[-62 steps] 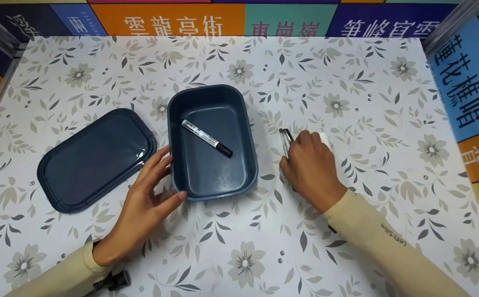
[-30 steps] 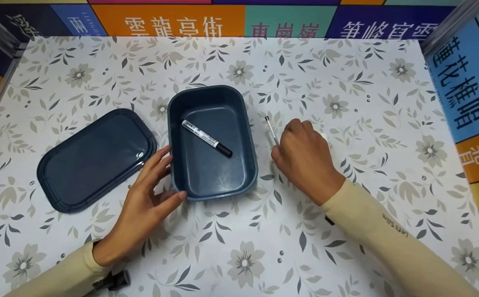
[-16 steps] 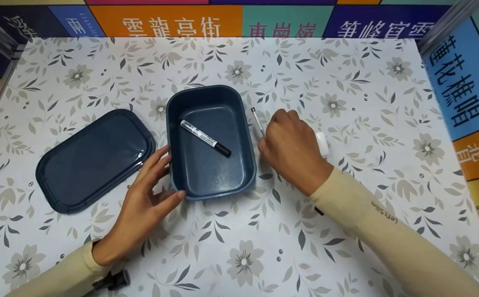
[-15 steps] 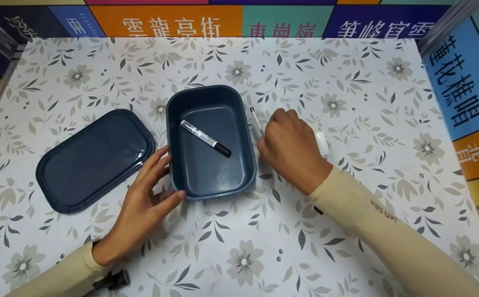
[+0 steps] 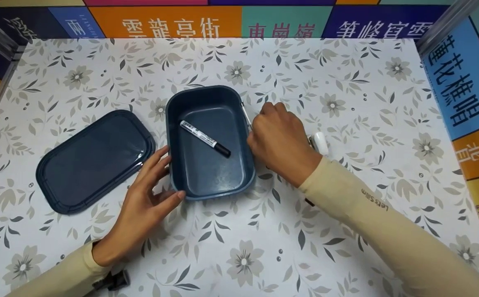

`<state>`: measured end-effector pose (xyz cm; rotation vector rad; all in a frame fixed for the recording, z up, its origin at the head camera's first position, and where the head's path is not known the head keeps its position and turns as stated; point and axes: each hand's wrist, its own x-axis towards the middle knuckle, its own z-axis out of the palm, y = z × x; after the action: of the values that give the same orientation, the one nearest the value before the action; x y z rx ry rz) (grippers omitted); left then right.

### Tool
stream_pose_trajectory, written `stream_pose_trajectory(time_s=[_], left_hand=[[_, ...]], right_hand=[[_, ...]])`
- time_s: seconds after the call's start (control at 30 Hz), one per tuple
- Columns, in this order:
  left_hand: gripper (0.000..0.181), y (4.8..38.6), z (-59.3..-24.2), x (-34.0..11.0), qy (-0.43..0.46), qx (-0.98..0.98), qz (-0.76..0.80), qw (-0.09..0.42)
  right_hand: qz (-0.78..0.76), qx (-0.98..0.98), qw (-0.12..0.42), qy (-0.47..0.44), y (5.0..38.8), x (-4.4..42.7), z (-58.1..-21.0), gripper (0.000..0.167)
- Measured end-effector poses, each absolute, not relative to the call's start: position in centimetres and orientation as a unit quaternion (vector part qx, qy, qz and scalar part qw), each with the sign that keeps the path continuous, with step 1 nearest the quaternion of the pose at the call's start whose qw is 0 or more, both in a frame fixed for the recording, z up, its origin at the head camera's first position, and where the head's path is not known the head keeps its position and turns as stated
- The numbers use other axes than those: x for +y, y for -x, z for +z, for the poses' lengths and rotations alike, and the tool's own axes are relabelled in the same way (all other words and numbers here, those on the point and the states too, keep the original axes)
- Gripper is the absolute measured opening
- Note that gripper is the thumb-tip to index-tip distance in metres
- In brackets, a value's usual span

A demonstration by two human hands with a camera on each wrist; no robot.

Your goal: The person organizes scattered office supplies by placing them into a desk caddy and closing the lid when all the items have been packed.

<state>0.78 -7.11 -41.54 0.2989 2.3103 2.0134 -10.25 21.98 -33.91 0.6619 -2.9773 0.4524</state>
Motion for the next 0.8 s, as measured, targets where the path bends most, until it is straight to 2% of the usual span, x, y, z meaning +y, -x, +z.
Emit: stream_pose_trajectory(time_s=[0.6,0.8], left_hand=[[0.087,-0.7,-41.6,-7.1,-0.093,0.746,0.658,0.034],[0.087,-0.8,-41.6,-7.2,-0.100,0.750,0.653,0.030]], right_hand=[[0.139,-0.960,0.041,-0.238,11.4,19.4,-33.6,0.022],[0.133,-0.959,0.051,-0.246,11.9,18.5,-33.4,0.028]])
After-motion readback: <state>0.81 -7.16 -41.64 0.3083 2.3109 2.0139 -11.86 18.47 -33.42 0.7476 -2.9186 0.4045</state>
